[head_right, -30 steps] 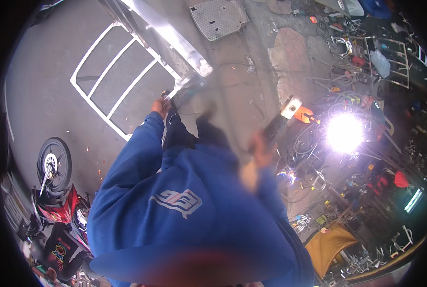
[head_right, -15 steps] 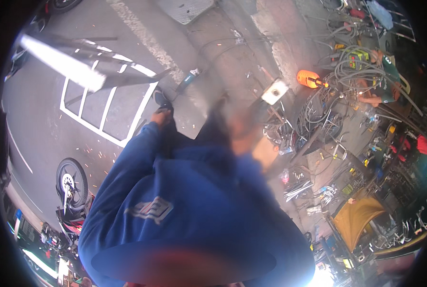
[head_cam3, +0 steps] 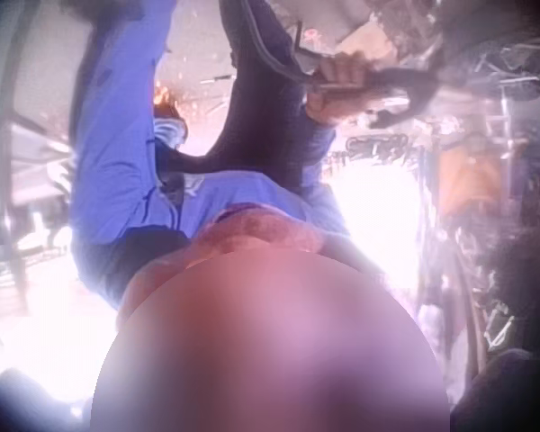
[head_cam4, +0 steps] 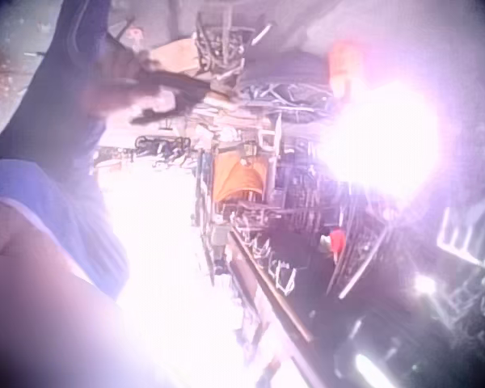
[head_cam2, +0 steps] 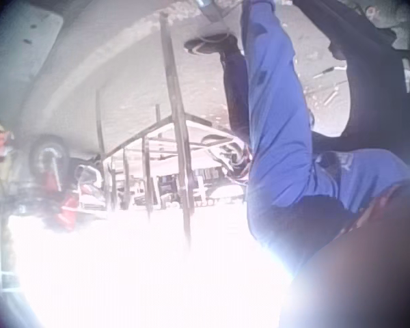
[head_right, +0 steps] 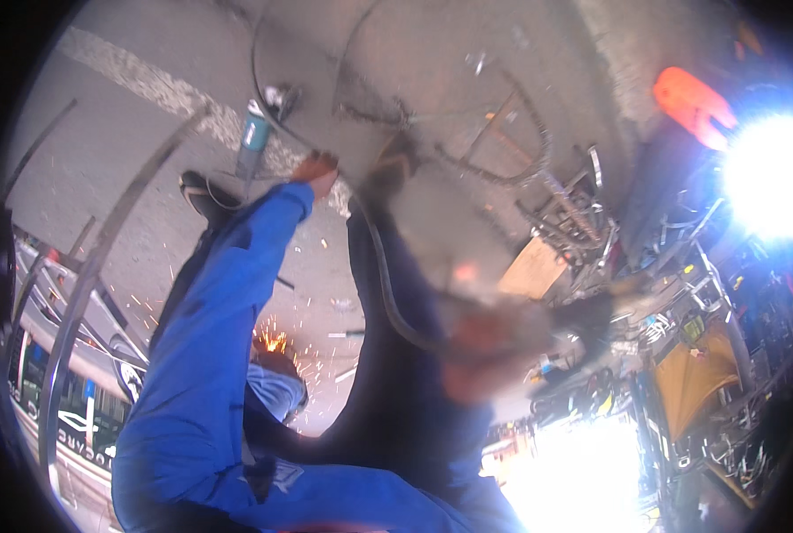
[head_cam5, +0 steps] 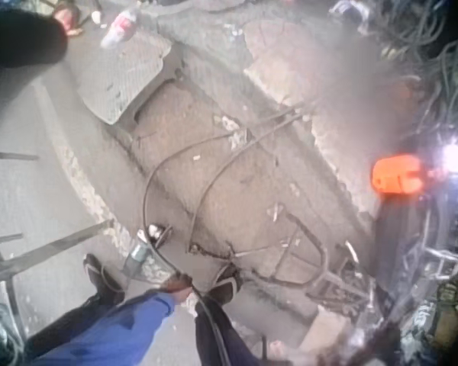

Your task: The person uses an angle grinder to smooth a metal frame, then switches to a welding torch to join metal pieces. They repeatedly position a curved metal bar against the frame and weld it in place, creating a ladder-like structure.

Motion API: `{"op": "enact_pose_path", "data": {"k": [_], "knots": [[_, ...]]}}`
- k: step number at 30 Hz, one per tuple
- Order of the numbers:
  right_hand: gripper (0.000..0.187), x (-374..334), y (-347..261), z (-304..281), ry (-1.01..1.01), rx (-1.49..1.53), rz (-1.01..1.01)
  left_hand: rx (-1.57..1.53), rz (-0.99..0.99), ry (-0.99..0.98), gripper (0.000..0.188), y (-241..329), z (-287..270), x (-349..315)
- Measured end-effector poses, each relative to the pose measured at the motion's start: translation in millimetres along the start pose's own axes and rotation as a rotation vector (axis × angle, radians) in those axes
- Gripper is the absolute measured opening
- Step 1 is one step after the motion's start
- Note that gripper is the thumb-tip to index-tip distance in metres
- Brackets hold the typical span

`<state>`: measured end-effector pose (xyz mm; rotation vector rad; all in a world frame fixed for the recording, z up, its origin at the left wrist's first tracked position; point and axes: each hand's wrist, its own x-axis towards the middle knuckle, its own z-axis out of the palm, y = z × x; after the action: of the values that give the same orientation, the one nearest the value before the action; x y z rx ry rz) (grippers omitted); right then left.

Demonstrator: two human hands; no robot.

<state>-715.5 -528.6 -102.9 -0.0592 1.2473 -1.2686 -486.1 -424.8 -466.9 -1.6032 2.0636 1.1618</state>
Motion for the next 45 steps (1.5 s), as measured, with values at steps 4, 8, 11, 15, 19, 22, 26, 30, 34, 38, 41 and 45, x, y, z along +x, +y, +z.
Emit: {"op": "enact_pose_path", "data": {"k": [4,8,11,15,19,22,26,30,34,38,41,45], "knots": [[0.031,25.5,-36.4,-29.7,-0.092,0.571,0.0,0.048,0.234,-0.14,0.034,-5.9,-16.9,41.1],[0.031,33.9,-37.9,-45.5,-0.012,0.447,-0.005,-0.093,-0.182,-0.507,0.06,16.5,-33.4,25.4],[0.034,34.4,-38.7,-47.6,-0.011,0.502,-0.038,0.054,-0.123,-0.255,0.071,22.6,-27.5,13.3],[0.037,34.3,-35.1,-48.1,-0.046,0.428,0.005,0.132,-0.009,0.264,0.069,4.5,-2.9,50.5],[0.035,33.9,-20.7,-53.0,-0.088,0.317,0.024,0.287,-0.094,0.274,0.06,-16.7,12.1,95.6],[0.033,27.4,-20.9,-50.7,-0.102,0.306,0.047,0.371,0.038,0.072,0.043,-22.1,-7.4,100.6],[0.024,15.0,-54.1,-24.9,-0.059,0.917,0.118,0.178,0.078,-0.257,0.027,-4.3,-67.8,61.1],[0.02,-7.2,-109.4,29.2,-0.229,1.134,0.37,-0.053,0.166,-0.177,0.029,4.2,-115.2,-32.2],[0.027,-27.1,-162.3,98.8,-0.19,0.898,0.019,-0.31,0.246,0.069,0.022,5.2,-132.5,-163.8],[0.033,-45.9,-195.7,164.9,-0.347,0.729,0.018,-0.562,0.04,0.617,0.021,40.4,-139.5,-296.2],[0.042,-64.8,-199.8,205.0,-0.494,0.591,0.102,-0.928,-0.391,0.907,0.01,75.0,-145.6,-338.4],[0.028,-96.5,-168.1,239.0,-0.631,0.405,0.277,-1.596,-0.861,1.381,0.034,68.9,-153.6,-335.9]]}}
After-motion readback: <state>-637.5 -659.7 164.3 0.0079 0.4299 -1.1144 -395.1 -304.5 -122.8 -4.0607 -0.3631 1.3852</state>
